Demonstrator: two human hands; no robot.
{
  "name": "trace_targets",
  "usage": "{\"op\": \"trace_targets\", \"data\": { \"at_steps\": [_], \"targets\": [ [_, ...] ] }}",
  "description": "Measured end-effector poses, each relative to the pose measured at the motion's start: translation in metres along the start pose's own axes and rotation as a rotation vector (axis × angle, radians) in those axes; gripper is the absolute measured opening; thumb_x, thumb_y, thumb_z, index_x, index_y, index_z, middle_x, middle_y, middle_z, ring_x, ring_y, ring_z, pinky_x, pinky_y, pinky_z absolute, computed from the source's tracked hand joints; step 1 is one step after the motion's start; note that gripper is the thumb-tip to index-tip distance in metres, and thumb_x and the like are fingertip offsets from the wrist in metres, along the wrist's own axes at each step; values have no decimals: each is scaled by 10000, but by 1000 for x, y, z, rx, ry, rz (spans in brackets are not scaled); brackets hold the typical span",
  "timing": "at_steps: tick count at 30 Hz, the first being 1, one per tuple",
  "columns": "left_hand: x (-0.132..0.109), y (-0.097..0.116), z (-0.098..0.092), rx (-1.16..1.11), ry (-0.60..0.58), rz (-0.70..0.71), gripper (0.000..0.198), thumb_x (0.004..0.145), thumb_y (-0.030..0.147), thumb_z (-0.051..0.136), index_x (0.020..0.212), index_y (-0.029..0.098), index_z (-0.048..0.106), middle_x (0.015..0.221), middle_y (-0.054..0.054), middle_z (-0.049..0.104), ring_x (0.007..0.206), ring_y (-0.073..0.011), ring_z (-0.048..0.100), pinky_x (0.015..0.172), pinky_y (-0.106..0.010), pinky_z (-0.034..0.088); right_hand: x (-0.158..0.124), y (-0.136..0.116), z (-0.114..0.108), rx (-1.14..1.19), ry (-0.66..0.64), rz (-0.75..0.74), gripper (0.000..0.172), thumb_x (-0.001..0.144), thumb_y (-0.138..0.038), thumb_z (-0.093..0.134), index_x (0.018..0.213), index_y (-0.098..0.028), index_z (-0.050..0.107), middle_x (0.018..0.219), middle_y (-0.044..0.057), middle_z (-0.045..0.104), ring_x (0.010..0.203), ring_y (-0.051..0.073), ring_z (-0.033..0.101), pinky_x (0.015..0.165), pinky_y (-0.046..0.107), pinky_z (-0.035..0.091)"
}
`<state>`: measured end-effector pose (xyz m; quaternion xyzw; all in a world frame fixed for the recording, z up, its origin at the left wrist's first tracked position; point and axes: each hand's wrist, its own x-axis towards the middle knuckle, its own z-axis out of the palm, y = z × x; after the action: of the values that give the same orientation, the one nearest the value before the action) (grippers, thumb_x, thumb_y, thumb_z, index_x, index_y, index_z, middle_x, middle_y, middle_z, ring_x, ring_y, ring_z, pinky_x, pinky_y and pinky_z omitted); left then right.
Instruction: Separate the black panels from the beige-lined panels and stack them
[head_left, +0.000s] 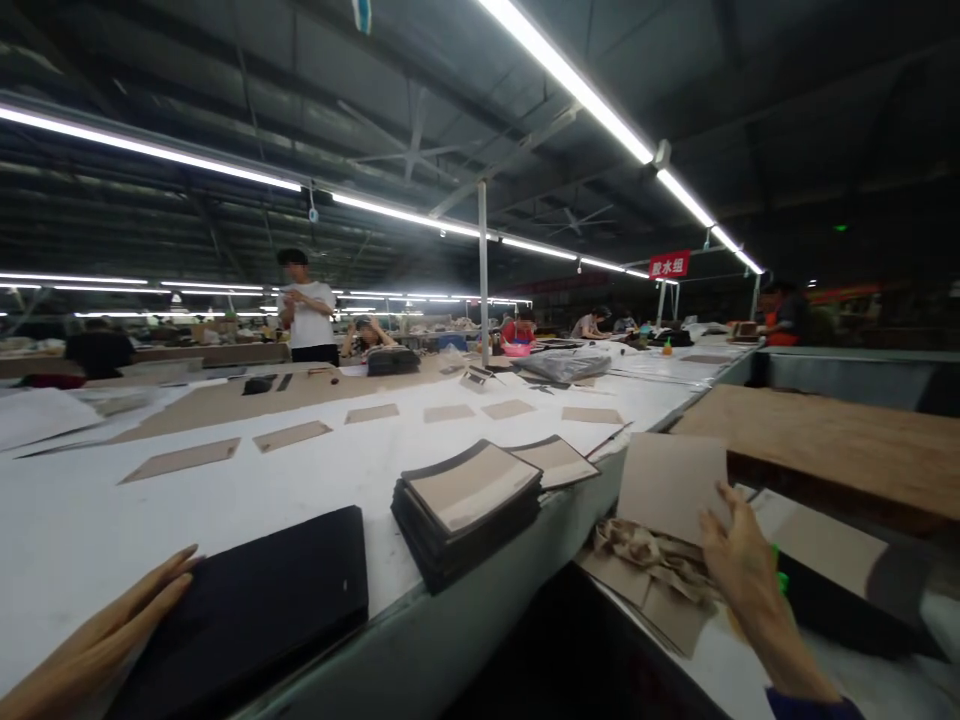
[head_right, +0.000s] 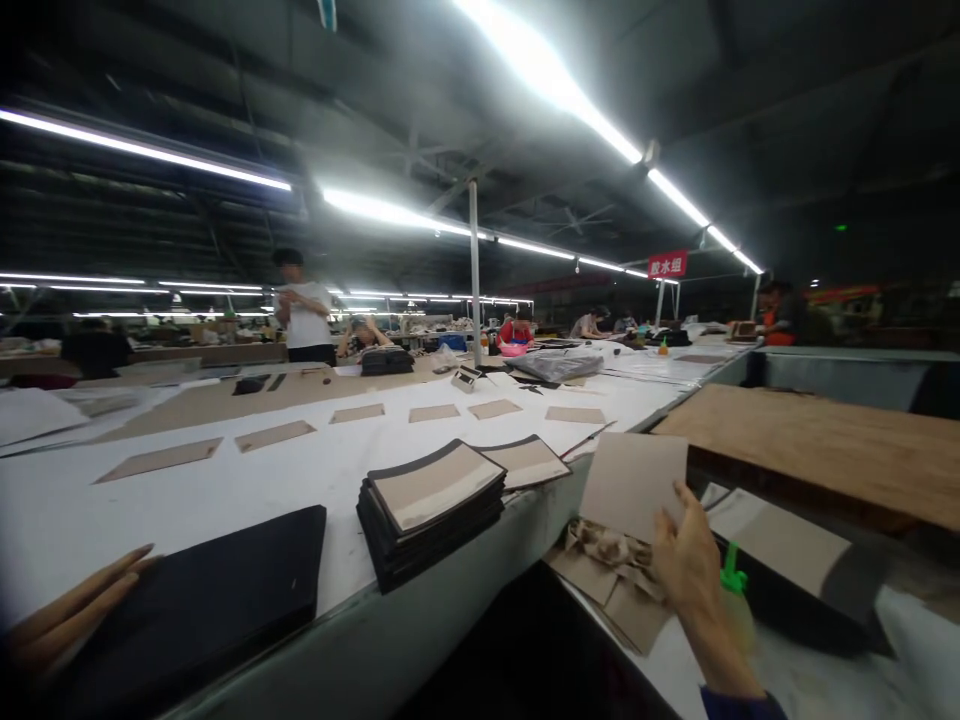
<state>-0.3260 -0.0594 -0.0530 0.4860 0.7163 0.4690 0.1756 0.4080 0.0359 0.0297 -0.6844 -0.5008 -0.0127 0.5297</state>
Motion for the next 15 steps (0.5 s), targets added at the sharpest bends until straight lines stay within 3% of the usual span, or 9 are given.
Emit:
{"op": "trace_targets", "data": {
  "at_steps": [2, 5, 8, 10, 11, 13, 15],
  "targets": [
    [-4, 7, 0, -2, -3, -9, 339, 634, 759, 553, 965, 682, 556, 1138, 483, 427, 1391, -133, 264, 1191, -295, 110, 1, 25, 8, -72, -70, 7, 601, 844, -380, 333, 1342, -55, 417, 1327, 226, 502, 1254, 343, 460, 1046, 504, 354],
    [-24, 41, 3, -22, 55, -40, 337, 577, 793, 554, 885, 665, 598, 1072, 461, 499, 1367, -159, 331, 1195, -310, 135, -1, 50, 23, -164, -198, -9, 610, 800, -393, 352, 1279, -32, 468, 1229, 263, 556, 1163, 375, 535, 980, 519, 419],
    [-47, 81, 7, -23, 127, -17, 426, 555, 819, 534, 889, 584, 652, 1099, 368, 570, 1328, -193, 407, 1192, -343, 167, -10, 53, 38, -284, -197, -90, 621, 768, -468, 389, 1198, -46, 543, 1348, 311, 419, 1166, 482, 486, 926, 649, 382],
    [-56, 98, 8, 40, 135, 27, 570, 591, 802, 530, 1001, 438, 686, 1197, 203, 612, 1308, -236, 436, 1181, -382, 197, -14, 39, 47, -285, -181, -175, 651, 782, -514, 370, 1182, -39, 563, 1425, 314, 315, 1221, 510, 414, 944, 667, 347],
    [-59, 102, 8, 76, 135, 60, 630, 632, 783, 517, 1064, 356, 683, 1246, 112, 611, 1303, -255, 442, 1174, -399, 212, -14, 28, 51, -246, -211, -231, 660, 794, -520, 351, 1186, -34, 565, 1422, 303, 337, 1245, 483, 404, 976, 633, 345],
    [-58, 101, 7, 142, 137, 107, 724, 690, 763, 476, 1151, 233, 651, 1301, -24, 588, 1288, -285, 459, 1155, -430, 250, -12, -2, 58, -112, -363, -329, 654, 812, -523, 343, 1212, -54, 560, 1343, 246, 482, 1241, 385, 458, 1020, 520, 373],
    [-55, 93, 6, 172, 150, 122, 795, 706, 776, 433, 1218, 192, 602, 1283, -75, 603, 1261, -294, 490, 1129, -455, 300, -8, -39, 65, -8, -513, -379, 618, 829, -525, 355, 1243, -111, 553, 1243, 165, 598, 1151, 307, 556, 996, 436, 428]
  ]
}}
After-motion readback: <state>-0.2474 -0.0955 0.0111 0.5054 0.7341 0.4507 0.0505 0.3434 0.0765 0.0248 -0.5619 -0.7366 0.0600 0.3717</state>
